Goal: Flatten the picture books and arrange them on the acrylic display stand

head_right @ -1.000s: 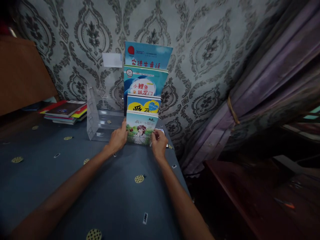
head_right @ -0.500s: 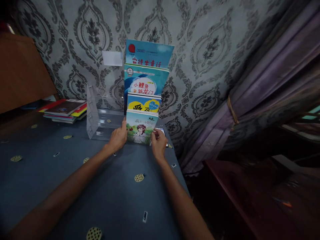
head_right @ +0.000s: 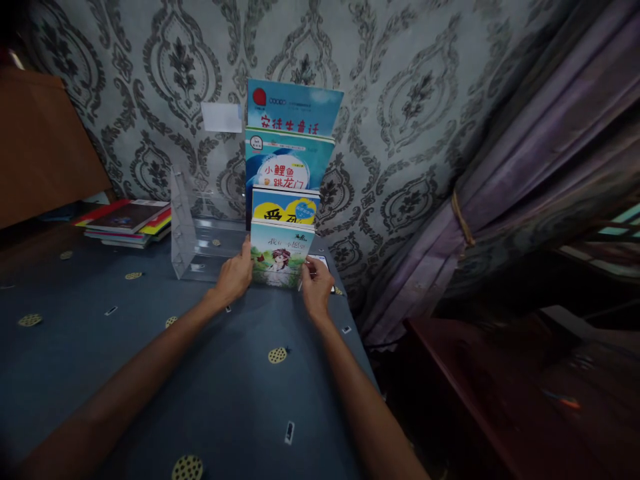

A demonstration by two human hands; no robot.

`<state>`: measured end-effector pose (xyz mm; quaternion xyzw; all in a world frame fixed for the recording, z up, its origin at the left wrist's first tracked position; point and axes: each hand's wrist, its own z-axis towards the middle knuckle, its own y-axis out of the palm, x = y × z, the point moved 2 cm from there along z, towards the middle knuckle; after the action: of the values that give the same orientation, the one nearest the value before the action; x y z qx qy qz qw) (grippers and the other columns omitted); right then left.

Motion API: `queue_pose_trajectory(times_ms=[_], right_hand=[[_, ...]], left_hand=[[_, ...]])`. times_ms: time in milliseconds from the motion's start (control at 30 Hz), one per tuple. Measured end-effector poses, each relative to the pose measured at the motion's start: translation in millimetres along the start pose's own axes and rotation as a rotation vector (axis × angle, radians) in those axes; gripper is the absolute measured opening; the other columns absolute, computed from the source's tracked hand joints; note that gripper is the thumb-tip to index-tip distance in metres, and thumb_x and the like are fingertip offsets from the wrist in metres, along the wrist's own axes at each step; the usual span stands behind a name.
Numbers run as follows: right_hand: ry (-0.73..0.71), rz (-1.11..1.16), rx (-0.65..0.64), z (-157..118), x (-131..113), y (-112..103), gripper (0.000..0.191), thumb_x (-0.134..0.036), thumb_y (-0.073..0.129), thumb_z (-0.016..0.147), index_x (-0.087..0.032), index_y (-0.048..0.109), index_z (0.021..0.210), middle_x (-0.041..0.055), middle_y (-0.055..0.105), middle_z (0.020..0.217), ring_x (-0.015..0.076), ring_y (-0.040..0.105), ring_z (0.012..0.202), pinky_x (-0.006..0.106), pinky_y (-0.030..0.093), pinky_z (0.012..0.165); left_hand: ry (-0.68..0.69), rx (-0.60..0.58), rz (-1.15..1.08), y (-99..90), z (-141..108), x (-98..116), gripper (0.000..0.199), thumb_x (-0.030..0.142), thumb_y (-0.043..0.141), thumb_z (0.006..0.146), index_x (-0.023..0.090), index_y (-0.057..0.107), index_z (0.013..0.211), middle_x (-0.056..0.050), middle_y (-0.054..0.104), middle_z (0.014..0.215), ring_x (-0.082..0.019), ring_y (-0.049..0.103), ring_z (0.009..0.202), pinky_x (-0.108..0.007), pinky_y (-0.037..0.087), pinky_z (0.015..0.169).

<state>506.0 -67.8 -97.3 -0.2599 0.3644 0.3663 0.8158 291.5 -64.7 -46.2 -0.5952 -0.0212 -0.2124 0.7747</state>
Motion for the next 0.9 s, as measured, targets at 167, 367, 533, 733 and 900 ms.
queue_pose_trajectory(times_ms=[167,367,533,733,900], right_hand=[[0.005,-0.021,-0.026,0.7,-1.8,-2.5,0.032,-0.037,0.058,0.081,-0.016,0.073,0.101,0.0099,0.075,0.091,0.0239,0.068,0.078,0.037,0.056,0.070],[0.016,-0.013,-0.042,0.4,-1.9,-4.0,0.031,-0.036,0.059,0.082,-0.017,0.072,0.103,0.0102,0.075,0.096,0.0230,0.067,0.080,0.036,0.056,0.070],[0.036,0.002,-0.063,0.0,-0.6,-3.8,0.032,-0.036,0.058,0.083,-0.017,0.071,0.104,0.0102,0.074,0.096,0.0231,0.067,0.082,0.035,0.056,0.068],[0.035,-0.007,-0.065,-1.4,-1.7,-3.7,0.033,-0.037,0.057,0.083,-0.017,0.071,0.106,0.0094,0.074,0.095,0.0231,0.067,0.082,0.035,0.055,0.071],[0.037,-0.010,-0.056,-2.6,-2.4,-3.4,0.033,-0.038,0.056,0.084,-0.017,0.070,0.106,0.0090,0.074,0.095,0.0228,0.067,0.082,0.035,0.054,0.072]], left_hand=[[-0.003,-0.034,0.028,-3.6,0.3,-0.4,0.067,0.014,0.034,0.097,0.010,0.007,0.159,-0.020,0.073,0.116,-0.029,0.073,0.103,-0.037,0.054,0.086],[0.007,-0.034,0.028,-10.0,1.3,-3.4,0.059,0.019,0.036,0.099,0.014,0.020,0.155,-0.017,0.075,0.110,-0.029,0.074,0.100,-0.039,0.054,0.088],[0.021,-0.034,0.055,-12.2,2.5,-4.8,0.054,0.023,0.038,0.100,0.013,0.026,0.152,-0.017,0.075,0.103,-0.033,0.074,0.098,-0.042,0.054,0.086],[0.017,-0.049,0.082,-16.0,2.2,-2.9,0.053,0.026,0.040,0.100,0.014,0.028,0.151,-0.016,0.075,0.103,-0.033,0.074,0.098,-0.040,0.054,0.084],[0.027,-0.060,0.098,-19.8,2.1,-2.8,0.054,0.025,0.040,0.100,0.013,0.028,0.151,-0.018,0.075,0.105,-0.033,0.073,0.100,-0.041,0.053,0.086]])
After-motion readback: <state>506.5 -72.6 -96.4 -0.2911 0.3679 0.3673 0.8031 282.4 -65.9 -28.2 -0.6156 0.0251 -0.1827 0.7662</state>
